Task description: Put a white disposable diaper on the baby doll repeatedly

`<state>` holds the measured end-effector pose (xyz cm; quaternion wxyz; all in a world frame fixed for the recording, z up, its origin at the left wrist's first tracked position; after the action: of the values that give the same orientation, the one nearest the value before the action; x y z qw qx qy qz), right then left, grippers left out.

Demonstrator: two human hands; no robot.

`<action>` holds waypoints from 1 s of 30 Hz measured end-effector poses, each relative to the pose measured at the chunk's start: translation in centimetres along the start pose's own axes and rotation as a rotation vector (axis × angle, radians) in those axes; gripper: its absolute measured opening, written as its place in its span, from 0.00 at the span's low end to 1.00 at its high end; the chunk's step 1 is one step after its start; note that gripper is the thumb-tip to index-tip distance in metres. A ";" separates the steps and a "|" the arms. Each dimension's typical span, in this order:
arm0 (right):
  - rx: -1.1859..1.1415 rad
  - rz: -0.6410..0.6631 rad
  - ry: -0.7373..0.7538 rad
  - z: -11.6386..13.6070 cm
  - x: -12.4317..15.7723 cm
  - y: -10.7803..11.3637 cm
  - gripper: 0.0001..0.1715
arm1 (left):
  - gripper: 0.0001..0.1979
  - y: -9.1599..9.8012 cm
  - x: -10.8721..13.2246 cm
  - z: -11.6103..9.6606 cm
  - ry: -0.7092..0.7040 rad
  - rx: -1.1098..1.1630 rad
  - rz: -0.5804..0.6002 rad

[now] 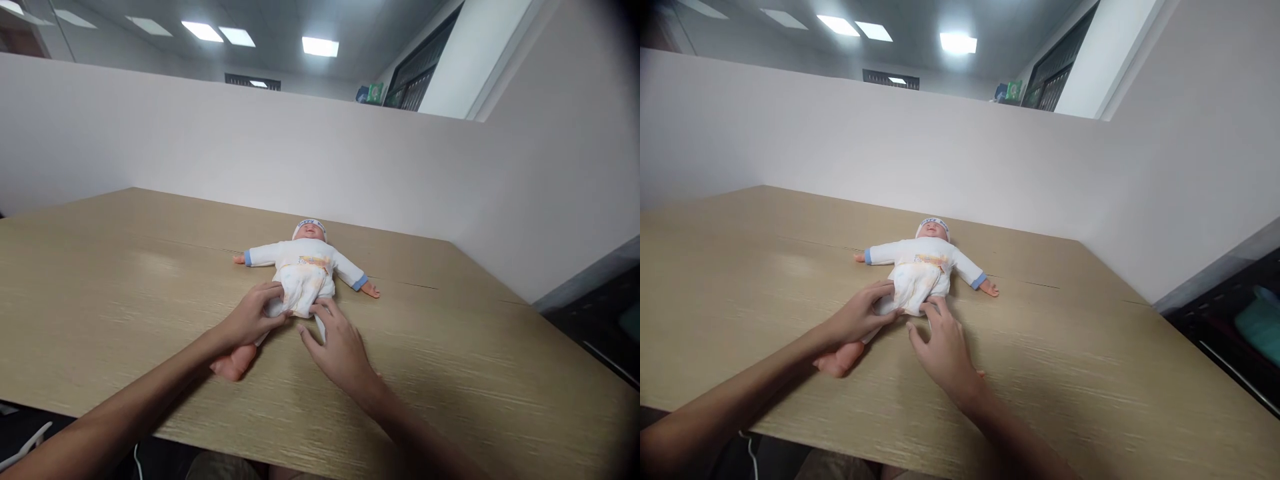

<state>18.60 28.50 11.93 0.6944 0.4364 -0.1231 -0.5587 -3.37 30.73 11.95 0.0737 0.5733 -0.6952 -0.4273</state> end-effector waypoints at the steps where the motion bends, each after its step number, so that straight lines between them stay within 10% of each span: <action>1: -0.018 0.005 -0.006 0.1 0.0 0.0 0.09 | 0.13 -0.1 0.1 0.2 0.024 -0.005 -0.001; 30: -0.326 -0.148 -0.281 -2.1 -0.8 0.9 0.22 | 0.25 -0.7 0.8 1.6 0.423 0.372 -0.087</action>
<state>20.30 30.19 11.58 0.6888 0.2441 -0.0944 -0.6761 -4.10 30.88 10.13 0.0923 0.6828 -0.7055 -0.1659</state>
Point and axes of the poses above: each hand's wrist, its own x-axis away from the middle knuckle, its own y-axis out of the back of the hand, z = x × y, the point moved 2 cm from there along -x, towards the middle knuckle, and after that the axes turned 6 degrees about -x, right-handed, at the moved point
